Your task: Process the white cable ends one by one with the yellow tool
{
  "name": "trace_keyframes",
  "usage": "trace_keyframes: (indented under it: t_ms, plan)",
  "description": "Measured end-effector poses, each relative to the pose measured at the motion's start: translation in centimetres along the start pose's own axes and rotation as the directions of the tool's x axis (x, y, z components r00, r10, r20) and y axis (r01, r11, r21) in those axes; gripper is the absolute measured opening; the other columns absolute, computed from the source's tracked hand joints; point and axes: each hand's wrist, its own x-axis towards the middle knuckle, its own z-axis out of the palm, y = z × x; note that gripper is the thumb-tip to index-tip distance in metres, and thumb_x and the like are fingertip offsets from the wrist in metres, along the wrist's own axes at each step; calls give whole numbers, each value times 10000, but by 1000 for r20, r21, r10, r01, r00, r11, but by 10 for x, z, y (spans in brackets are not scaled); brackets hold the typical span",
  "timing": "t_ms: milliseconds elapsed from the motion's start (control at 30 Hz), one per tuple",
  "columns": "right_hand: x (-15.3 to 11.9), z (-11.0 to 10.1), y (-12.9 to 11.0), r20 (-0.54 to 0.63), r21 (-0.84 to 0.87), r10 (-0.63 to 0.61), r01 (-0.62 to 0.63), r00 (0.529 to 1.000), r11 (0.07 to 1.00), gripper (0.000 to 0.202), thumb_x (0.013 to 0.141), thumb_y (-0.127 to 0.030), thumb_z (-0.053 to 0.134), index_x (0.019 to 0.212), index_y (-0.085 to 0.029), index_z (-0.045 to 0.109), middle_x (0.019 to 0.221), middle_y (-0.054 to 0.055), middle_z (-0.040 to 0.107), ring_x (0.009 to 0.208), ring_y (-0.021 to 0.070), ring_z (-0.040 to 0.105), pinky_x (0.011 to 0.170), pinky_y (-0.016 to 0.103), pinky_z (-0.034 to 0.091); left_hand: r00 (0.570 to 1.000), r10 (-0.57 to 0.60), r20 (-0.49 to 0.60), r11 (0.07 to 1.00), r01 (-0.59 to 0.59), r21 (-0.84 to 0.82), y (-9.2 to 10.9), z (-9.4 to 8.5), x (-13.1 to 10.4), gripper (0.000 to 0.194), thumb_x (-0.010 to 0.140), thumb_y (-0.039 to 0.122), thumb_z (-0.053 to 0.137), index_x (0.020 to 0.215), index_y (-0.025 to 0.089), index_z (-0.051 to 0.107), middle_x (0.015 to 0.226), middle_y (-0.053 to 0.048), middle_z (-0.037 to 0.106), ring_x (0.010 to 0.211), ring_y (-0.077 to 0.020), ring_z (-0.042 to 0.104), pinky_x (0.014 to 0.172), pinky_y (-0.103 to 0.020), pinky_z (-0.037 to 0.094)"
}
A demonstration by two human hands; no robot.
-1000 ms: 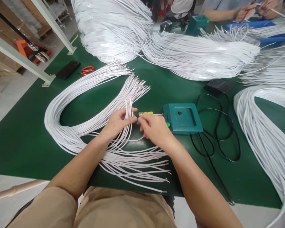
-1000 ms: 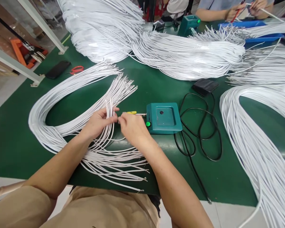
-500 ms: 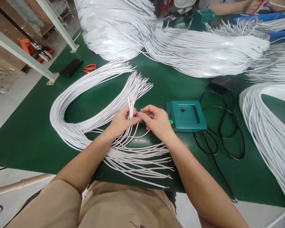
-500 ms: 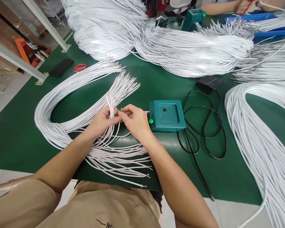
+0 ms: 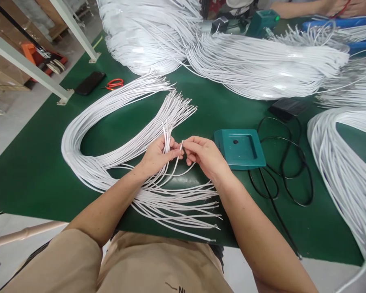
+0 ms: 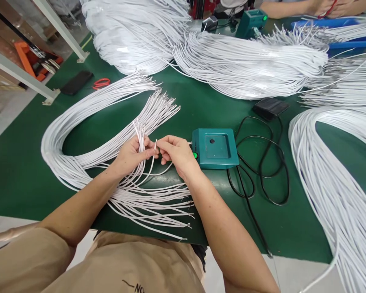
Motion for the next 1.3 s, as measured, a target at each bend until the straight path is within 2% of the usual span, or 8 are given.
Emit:
trace_keyframes:
  t_ms: [167, 600, 833, 967, 1033, 1133, 1200, 1300]
  plan:
    - [1, -1, -1, 1, 30, 35, -35, 999, 999, 380, 725, -524, 689, 704, -150, 630, 482, -86, 383, 410, 47, 346, 423, 201, 349, 998, 18, 67, 998, -22, 55, -4, 2, -3, 323, 733, 258, 720, 789, 181, 412, 777, 11, 659, 667, -119, 655, 660, -260, 501]
    - [-1, -4, 0, 121, 102, 49, -61, 991, 993, 266, 741, -398, 710, 746, -136, 662, 589, -45, 514, 524, 58, 453, 521, 207, 366, 996, 70, 52, 998, -69, -8, -2, 0, -2, 300, 749, 270, 729, 866, 173, 470, 774, 20, 631, 669, -104, 641, 616, -224, 494]
    - [-3, 0, 3, -65, -263, -166, 143, 984, 954, 207, 777, -361, 657, 747, -157, 678, 664, -10, 624, 575, 97, 520, 597, 253, 430, 990, 107, 91, 994, -106, -22, -6, -3, 0, 416, 800, 280, 687, 1188, 204, 558, 763, 23, 566, 687, -99, 606, 568, -194, 469]
    - [-4, 3, 10, -53, -704, -460, 293, 886, 647, 165, 851, -258, 559, 757, -164, 657, 716, 18, 621, 646, 131, 545, 631, 271, 417, 994, 35, 107, 991, -21, -132, -8, -5, 1, 377, 777, 274, 709, 1127, 197, 593, 725, 39, 545, 603, -66, 559, 572, -194, 455]
    - [-5, 4, 12, 109, -893, -576, 334, 810, 301, 236, 903, -227, 468, 751, -157, 635, 771, 54, 605, 691, 154, 527, 652, 295, 391, 992, -59, 110, 971, 83, -223, -8, -5, 1, 405, 747, 269, 733, 1118, 192, 589, 711, 44, 545, 569, -60, 537, 539, -191, 434]
    - [-6, 2, 9, 369, -927, -535, 339, 760, -158, 295, 945, -214, 376, 794, -154, 623, 832, 90, 598, 751, 195, 504, 709, 342, 352, 982, -154, 110, 945, 179, -273, -7, -6, 3, 429, 718, 262, 749, 1107, 171, 593, 713, 30, 556, 601, -78, 564, 485, -175, 396]
    - [-6, -2, 3, 409, -910, -489, 302, 770, -286, 276, 948, -223, 377, 847, -159, 625, 868, 96, 615, 813, 221, 503, 778, 364, 338, 987, -148, 65, 964, 159, -215, -8, -6, 4, 434, 719, 259, 742, 1116, 162, 596, 734, 14, 574, 654, -100, 609, 462, -164, 381]
    - [-5, -14, -5, 339, -924, -474, 194, 812, -328, 212, 922, -201, 419, 936, -153, 626, 916, 104, 654, 912, 254, 508, 930, 406, 290, 995, -98, 12, 993, 98, -67, -10, -6, 7, 433, 743, 259, 712, 1147, 162, 592, 788, -13, 610, 714, -130, 655, 448, -155, 389]
